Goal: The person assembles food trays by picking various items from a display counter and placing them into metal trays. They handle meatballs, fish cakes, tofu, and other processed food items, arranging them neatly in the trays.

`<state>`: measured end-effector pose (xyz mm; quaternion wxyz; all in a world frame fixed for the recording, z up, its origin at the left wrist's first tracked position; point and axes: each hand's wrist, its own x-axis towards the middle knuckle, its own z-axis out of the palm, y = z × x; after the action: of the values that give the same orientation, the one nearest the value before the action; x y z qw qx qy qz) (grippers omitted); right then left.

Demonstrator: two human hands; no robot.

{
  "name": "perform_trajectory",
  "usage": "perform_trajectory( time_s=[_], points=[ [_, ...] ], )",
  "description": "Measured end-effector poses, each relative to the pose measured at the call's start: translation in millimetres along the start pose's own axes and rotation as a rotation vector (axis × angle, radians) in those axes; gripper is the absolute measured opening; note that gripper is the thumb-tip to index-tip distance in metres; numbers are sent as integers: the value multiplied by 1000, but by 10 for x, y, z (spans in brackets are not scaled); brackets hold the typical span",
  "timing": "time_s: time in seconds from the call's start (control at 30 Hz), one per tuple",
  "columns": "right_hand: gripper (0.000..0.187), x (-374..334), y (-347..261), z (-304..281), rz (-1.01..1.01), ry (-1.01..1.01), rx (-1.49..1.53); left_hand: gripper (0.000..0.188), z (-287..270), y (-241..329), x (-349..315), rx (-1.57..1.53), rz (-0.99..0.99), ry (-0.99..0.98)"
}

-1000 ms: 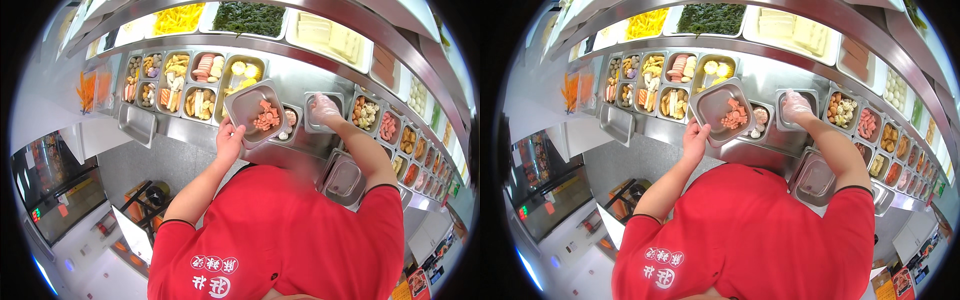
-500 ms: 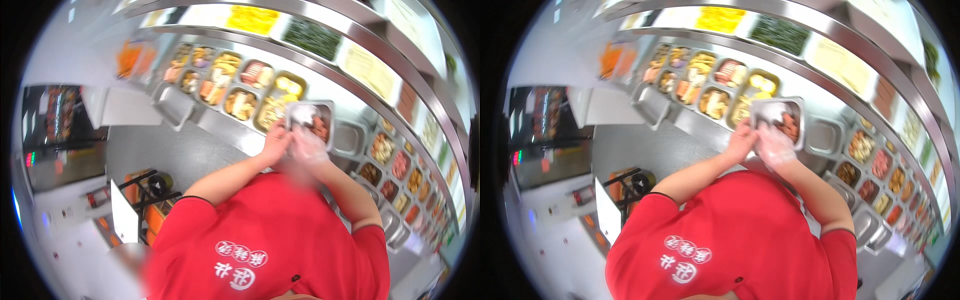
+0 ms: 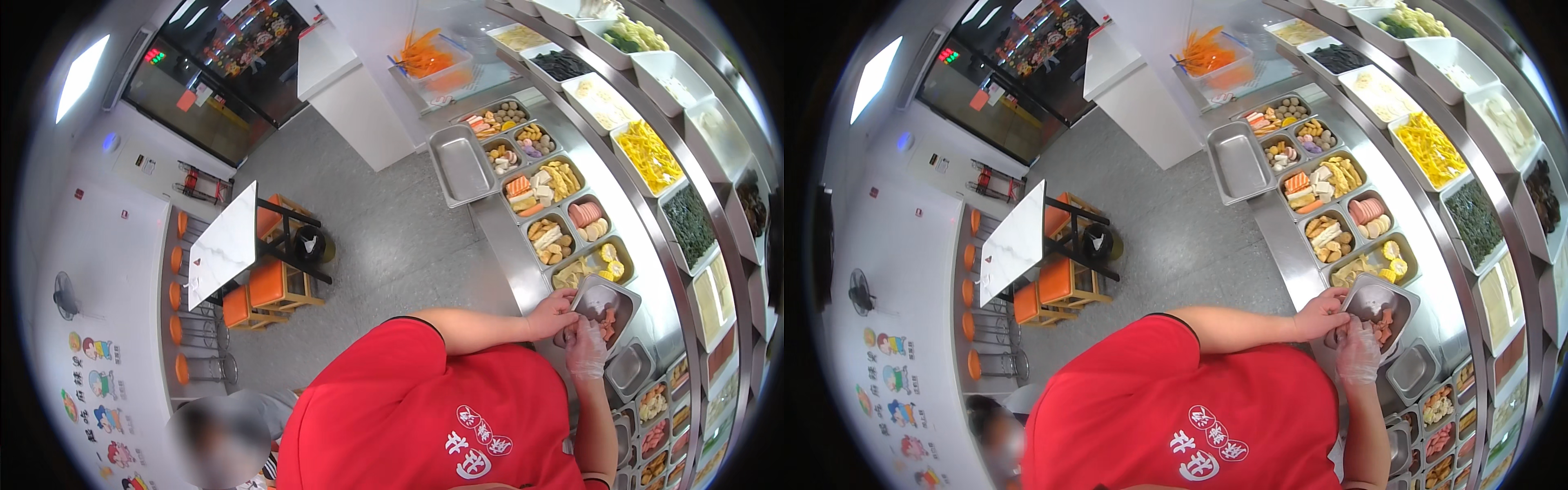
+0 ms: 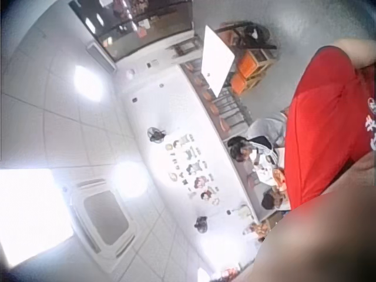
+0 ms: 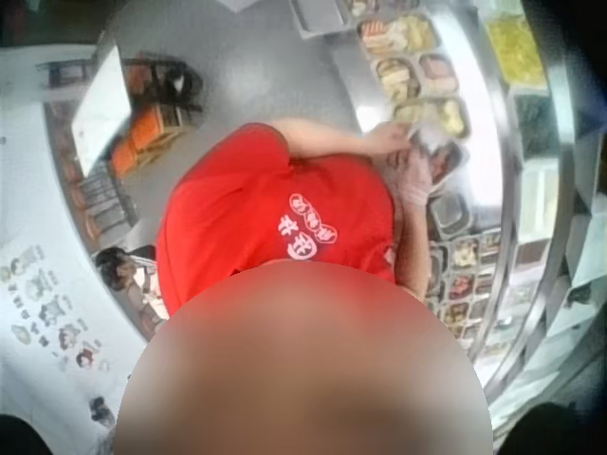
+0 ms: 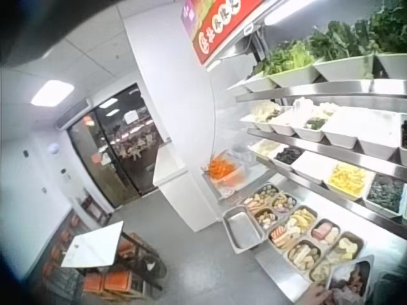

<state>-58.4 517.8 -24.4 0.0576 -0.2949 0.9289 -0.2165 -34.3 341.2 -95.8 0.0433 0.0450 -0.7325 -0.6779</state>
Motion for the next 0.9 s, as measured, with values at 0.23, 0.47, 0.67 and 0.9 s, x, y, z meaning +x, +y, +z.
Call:
perform_trajectory(
  time_s=[0.23, 0.47, 0.67, 0.9],
  points=[
    [51, 108, -480, -33, -233, 135, 268, 21, -622, 36, -385, -52, 16, 82],
    [20, 929, -821, -202, -80, 355, 661, 10, -1451, -320, -929, -11, 104, 363],
    [35, 2625, -1142, 1379, 560, -520, 991, 22, -2023, -836, -1863, 88, -28, 708],
    [81, 3746, -1664, 3299, 826, -583, 1409, 24, -2207, -700, -2850, 178, -106, 1086]
  ],
)
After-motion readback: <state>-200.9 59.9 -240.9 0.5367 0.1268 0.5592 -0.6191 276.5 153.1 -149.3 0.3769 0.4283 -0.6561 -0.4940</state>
